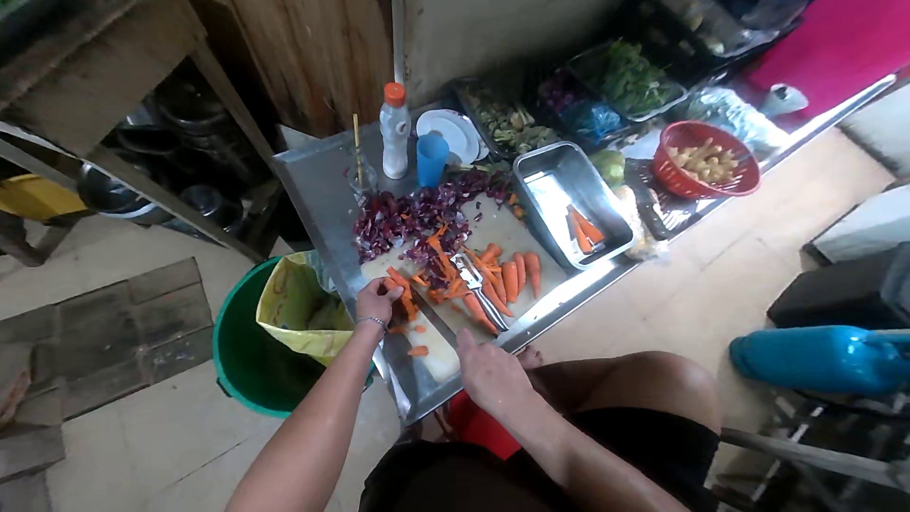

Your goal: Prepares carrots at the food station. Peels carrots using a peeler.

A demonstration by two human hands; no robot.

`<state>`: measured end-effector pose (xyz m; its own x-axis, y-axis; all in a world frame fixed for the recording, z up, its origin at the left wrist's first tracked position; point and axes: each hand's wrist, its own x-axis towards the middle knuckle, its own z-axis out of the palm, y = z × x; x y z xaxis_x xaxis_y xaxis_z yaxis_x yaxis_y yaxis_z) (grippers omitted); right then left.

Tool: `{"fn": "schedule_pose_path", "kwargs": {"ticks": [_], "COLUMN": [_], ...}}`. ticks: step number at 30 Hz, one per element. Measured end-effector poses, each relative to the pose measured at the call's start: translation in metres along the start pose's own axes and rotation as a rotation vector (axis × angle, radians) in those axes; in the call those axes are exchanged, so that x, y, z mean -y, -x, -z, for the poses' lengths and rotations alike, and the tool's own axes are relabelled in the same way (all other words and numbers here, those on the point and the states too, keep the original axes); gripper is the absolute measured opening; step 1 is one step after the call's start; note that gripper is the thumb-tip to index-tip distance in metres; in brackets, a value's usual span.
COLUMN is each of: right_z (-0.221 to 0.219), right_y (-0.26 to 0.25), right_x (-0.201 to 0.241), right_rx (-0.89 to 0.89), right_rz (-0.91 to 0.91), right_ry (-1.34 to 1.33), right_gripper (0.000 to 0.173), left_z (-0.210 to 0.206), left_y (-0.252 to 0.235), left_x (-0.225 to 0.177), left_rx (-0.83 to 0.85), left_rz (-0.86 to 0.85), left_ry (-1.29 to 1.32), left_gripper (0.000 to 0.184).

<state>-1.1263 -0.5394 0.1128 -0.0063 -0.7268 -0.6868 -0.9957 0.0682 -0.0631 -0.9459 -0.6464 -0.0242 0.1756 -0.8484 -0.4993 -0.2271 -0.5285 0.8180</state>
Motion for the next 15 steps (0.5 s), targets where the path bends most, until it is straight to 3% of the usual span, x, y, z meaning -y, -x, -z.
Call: {"fn": "schedule_pose_path", "kwargs": {"ticks": [8,15], "right_z": [-0.019,-0.068], "right_y": [-0.03,-0.053], "right_x": [0.0,-0.046], "right_rx": [-0.02,0.0], "right_rz": [-0.016,0.0], "right_ry": [-0.055,-0.463], "right_gripper": [0.034,0.046], "left_z": [0.003,0.008], "left_y": [-0.002,0.01], "left_x": [-0.002,0.007], "left_rx": [0.025,-0.004], "left_rz": [0.002,0.121], "left_ry": [-0.054,0.521], "left_gripper": [0.032,0.031]}}
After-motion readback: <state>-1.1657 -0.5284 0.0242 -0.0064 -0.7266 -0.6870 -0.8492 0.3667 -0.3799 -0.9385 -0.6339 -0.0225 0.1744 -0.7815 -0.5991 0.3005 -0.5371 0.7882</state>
